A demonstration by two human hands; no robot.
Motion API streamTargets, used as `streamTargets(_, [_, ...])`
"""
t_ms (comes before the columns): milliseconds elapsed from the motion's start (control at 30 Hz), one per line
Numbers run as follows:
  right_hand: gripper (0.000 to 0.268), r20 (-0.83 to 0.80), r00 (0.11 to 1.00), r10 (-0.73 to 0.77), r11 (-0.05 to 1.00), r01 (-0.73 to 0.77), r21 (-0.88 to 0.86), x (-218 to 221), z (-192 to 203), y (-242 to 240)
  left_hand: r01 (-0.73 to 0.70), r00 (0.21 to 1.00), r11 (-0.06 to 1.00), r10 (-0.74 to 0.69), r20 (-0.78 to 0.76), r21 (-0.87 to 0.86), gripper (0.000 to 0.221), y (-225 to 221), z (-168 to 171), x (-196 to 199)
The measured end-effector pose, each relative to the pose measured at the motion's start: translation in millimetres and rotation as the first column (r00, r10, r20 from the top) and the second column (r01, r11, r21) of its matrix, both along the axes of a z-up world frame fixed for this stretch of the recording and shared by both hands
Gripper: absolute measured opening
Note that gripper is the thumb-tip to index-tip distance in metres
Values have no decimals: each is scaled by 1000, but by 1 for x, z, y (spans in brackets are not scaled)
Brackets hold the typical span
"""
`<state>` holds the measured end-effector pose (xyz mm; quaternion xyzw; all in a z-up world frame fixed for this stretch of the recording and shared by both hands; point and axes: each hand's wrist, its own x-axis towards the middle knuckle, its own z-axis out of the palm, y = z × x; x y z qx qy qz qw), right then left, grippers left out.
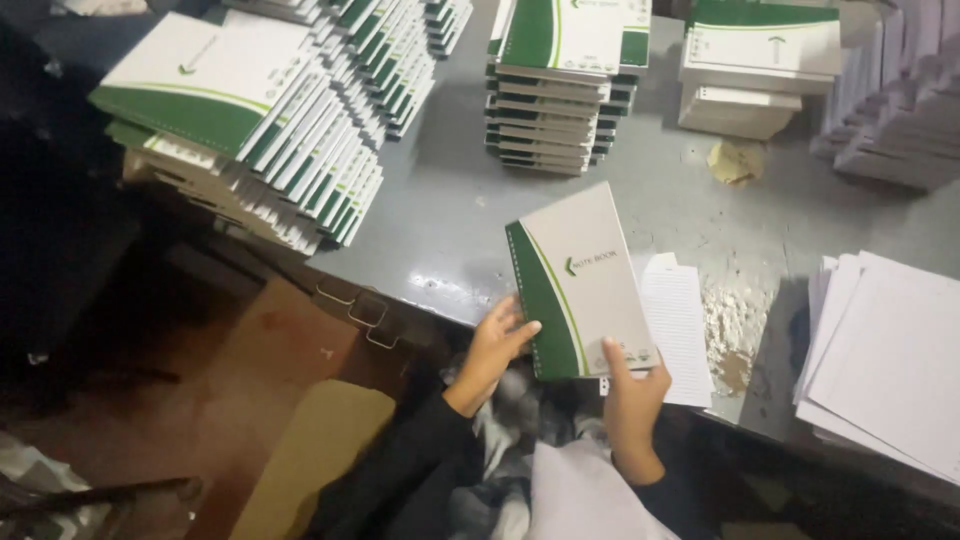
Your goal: Inspecting and stacking spiral-bound notebooks on a production table in a print shop.
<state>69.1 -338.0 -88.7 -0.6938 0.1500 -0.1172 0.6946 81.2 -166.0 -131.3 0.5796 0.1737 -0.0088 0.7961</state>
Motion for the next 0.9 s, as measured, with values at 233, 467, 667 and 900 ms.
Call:
streamTargets(233, [49, 54, 999, 1, 931, -20, 364, 3, -2, -63, 107, 985, 986, -88, 150, -128, 68, -36, -13, 28])
streamTargets(467, [53, -85, 994, 68, 942, -35, 335, -7, -39, -109, 181, 983, 983, -180, -20, 21, 56, -52, -81, 49])
streamTargets(667, [65, -202, 962, 184, 919, -96, 382, -20, -52, -116, 159, 984, 878, -177, -3, 451, 54, -37, -71, 40])
streamTargets(900, [77, -265, 937, 229, 915, -114, 388, -23, -31, -122, 221, 975, 840, -181, -128, 496, 41, -41, -35, 38])
